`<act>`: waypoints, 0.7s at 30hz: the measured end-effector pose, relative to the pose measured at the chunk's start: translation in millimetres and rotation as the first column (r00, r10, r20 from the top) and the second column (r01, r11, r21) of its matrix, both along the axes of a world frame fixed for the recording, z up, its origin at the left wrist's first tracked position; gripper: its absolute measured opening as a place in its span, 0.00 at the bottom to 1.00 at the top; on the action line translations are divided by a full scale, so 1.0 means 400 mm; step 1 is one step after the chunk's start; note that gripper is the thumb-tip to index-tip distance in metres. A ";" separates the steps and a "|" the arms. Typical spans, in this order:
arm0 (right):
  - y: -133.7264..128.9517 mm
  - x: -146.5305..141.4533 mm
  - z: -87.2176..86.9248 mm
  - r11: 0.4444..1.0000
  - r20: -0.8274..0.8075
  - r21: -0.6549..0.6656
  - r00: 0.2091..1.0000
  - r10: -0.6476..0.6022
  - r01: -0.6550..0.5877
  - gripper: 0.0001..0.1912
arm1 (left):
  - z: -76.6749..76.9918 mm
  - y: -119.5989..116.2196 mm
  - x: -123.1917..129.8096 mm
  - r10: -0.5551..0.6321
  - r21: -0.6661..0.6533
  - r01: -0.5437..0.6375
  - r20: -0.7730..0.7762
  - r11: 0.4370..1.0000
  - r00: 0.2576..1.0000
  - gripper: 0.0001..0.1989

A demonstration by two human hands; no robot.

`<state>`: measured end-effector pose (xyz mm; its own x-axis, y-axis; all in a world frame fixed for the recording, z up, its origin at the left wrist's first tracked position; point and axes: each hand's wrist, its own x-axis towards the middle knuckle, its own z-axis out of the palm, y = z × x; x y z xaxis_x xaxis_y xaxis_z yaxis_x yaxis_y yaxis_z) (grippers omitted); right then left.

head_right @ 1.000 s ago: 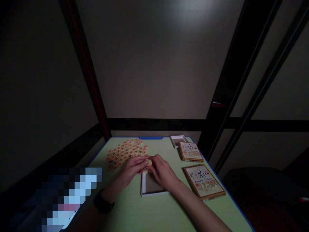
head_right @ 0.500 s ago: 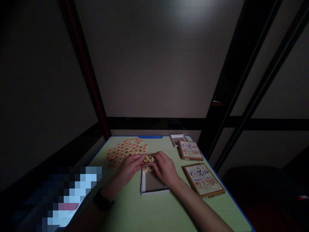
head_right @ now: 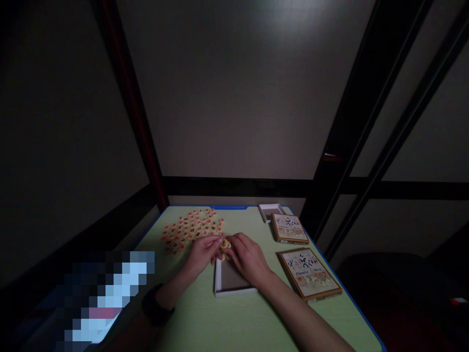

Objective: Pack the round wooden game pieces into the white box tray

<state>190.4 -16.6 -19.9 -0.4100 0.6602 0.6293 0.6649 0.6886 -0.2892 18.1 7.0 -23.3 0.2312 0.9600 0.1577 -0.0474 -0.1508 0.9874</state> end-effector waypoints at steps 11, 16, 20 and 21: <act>-0.013 -0.011 0.006 0.997 -0.053 0.073 0.998 0.015 -0.011 0.11 | 0.018 -0.022 0.001 -0.009 -0.052 0.011 0.034 0.999 0.999 0.27; -0.022 -0.019 0.011 0.994 0.001 0.092 0.998 -0.063 0.063 0.09 | 0.023 -0.019 0.007 0.007 -0.012 -0.007 0.038 1.000 0.999 0.25; -0.021 -0.019 0.014 0.993 0.080 0.054 0.991 -0.110 0.106 0.09 | 0.010 -0.009 0.010 0.027 0.051 -0.026 -0.016 0.998 1.000 0.24; -0.021 -0.017 0.017 0.993 0.106 0.039 0.988 -0.116 0.112 0.09 | 0.008 -0.007 0.009 0.028 0.070 -0.025 -0.040 0.997 0.999 0.24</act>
<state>183.6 -25.2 -13.1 -0.4002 0.6863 0.6073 0.7658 0.6145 -0.1898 21.6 4.2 -20.1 0.2135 0.9530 0.2148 -0.0027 -0.2193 0.9757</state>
